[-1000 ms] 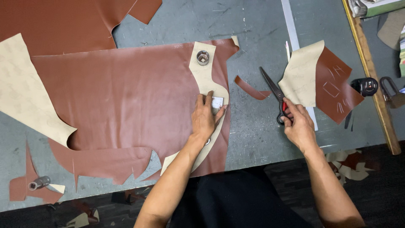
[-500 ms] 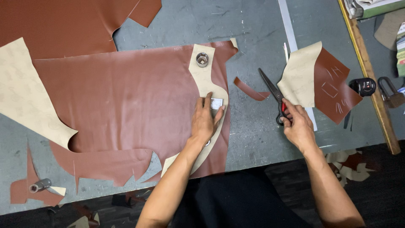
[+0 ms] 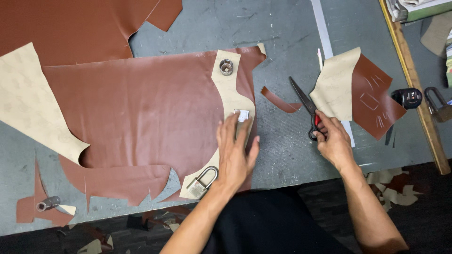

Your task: The person places a paper pattern on a large sheet of brown leather, secures it with weights, and uses scissors to cut the leather along the pattern's edge. After cutting, the person removes the pattern and weights, then marks the leather with a pen.

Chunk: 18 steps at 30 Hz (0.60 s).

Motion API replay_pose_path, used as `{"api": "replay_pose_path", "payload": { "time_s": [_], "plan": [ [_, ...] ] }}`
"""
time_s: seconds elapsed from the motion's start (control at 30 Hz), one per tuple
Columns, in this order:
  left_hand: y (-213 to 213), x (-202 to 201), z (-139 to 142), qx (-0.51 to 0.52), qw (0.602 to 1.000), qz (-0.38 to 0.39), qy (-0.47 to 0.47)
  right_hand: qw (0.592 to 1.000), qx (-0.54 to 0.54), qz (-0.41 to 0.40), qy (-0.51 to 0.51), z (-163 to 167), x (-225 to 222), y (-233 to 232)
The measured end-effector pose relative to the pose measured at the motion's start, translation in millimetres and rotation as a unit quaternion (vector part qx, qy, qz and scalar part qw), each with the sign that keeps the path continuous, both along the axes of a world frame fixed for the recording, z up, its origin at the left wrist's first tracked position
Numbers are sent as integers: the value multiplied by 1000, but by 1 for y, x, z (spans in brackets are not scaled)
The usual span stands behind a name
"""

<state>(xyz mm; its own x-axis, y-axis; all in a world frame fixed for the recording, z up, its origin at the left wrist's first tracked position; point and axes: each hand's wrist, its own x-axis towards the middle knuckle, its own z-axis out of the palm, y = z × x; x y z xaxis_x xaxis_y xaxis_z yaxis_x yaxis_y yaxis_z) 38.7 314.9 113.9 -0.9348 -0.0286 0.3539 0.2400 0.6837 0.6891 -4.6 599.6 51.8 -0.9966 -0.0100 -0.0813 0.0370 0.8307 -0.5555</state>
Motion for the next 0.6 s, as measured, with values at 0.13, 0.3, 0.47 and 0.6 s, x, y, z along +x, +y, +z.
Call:
{"api": "replay_pose_path", "payload": {
  "time_s": [0.13, 0.3, 0.47, 0.6],
  "plan": [
    [6, 9, 38, 89, 994, -71, 4, 1000, -23, -12, -9, 0, 1, 2],
    [-2, 42, 83, 274, 899, -322, -110, 1000, -22, -9, 6, -1, 2, 4],
    [-33, 57, 80, 288, 653, -661, -233, 999, -14, -23, -27, 0, 3, 3],
    [-38, 72, 70, 249, 638, -661, -307, 999, -12, -28, -40, 0, 3, 3]
  ]
}}
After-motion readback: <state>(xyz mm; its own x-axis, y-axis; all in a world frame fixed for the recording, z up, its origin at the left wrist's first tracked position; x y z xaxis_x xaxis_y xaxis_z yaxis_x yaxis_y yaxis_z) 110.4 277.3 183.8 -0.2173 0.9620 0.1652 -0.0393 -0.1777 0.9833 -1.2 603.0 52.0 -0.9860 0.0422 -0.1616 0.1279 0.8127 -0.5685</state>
